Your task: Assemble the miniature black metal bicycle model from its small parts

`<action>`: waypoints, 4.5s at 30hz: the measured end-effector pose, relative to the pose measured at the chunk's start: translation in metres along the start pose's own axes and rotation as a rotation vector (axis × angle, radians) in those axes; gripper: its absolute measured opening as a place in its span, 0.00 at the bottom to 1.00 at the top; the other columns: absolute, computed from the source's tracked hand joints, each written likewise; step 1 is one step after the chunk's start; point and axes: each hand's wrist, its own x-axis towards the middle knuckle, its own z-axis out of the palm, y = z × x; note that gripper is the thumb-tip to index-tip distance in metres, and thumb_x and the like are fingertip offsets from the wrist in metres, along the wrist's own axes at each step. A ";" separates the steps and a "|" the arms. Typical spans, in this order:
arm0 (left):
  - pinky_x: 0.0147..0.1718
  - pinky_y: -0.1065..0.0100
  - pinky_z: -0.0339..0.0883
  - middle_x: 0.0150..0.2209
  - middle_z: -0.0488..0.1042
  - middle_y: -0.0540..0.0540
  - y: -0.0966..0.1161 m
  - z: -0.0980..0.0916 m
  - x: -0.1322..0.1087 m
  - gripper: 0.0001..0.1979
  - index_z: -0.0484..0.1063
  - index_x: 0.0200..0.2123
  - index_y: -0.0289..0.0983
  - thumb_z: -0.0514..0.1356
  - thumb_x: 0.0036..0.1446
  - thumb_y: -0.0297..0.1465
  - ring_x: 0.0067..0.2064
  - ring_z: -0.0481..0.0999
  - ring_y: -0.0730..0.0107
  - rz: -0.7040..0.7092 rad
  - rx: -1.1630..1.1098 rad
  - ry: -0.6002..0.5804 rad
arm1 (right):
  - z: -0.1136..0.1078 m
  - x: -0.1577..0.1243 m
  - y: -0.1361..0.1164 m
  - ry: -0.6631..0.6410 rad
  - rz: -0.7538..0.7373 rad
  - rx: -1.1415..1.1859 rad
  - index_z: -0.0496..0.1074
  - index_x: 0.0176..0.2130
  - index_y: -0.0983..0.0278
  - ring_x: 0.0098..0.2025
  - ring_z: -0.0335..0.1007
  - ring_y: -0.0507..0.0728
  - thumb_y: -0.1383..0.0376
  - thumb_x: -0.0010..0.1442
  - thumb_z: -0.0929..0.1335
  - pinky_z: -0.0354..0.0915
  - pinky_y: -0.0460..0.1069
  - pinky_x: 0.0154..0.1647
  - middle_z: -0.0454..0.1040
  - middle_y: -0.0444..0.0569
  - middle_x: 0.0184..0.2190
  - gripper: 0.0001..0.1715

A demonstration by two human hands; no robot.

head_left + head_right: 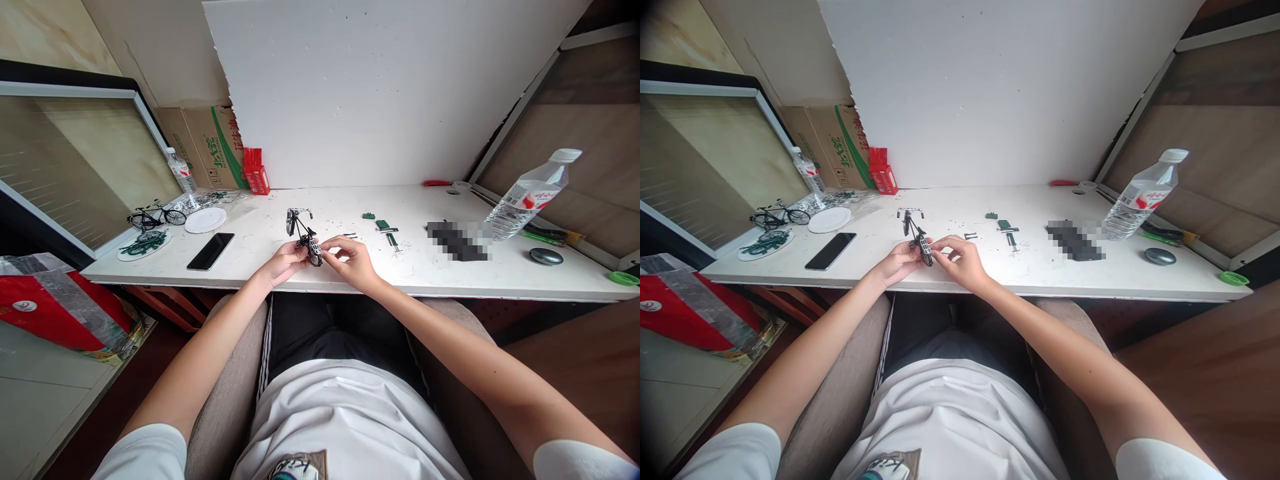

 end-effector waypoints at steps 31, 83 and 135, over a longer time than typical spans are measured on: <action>0.59 0.55 0.70 0.47 0.84 0.40 -0.008 0.012 0.005 0.25 0.79 0.49 0.34 0.81 0.50 0.33 0.50 0.82 0.61 0.097 0.032 0.170 | -0.022 0.017 0.024 -0.050 0.165 -0.012 0.85 0.45 0.60 0.49 0.81 0.65 0.40 0.69 0.70 0.77 0.56 0.46 0.86 0.54 0.48 0.29; 0.52 0.57 0.73 0.45 0.86 0.39 -0.012 0.011 0.006 0.20 0.86 0.44 0.33 0.78 0.54 0.42 0.44 0.82 0.60 0.086 0.240 0.151 | -0.059 0.029 -0.004 -0.220 0.019 -0.169 0.85 0.48 0.60 0.43 0.83 0.61 0.49 0.64 0.76 0.73 0.51 0.37 0.86 0.53 0.43 0.21; 0.55 0.53 0.72 0.43 0.86 0.38 -0.010 0.012 0.004 0.22 0.86 0.44 0.32 0.79 0.52 0.42 0.45 0.83 0.55 0.113 0.293 0.126 | -0.053 0.026 0.005 -0.225 0.008 -0.393 0.85 0.42 0.59 0.45 0.84 0.63 0.56 0.68 0.74 0.78 0.56 0.47 0.87 0.51 0.44 0.11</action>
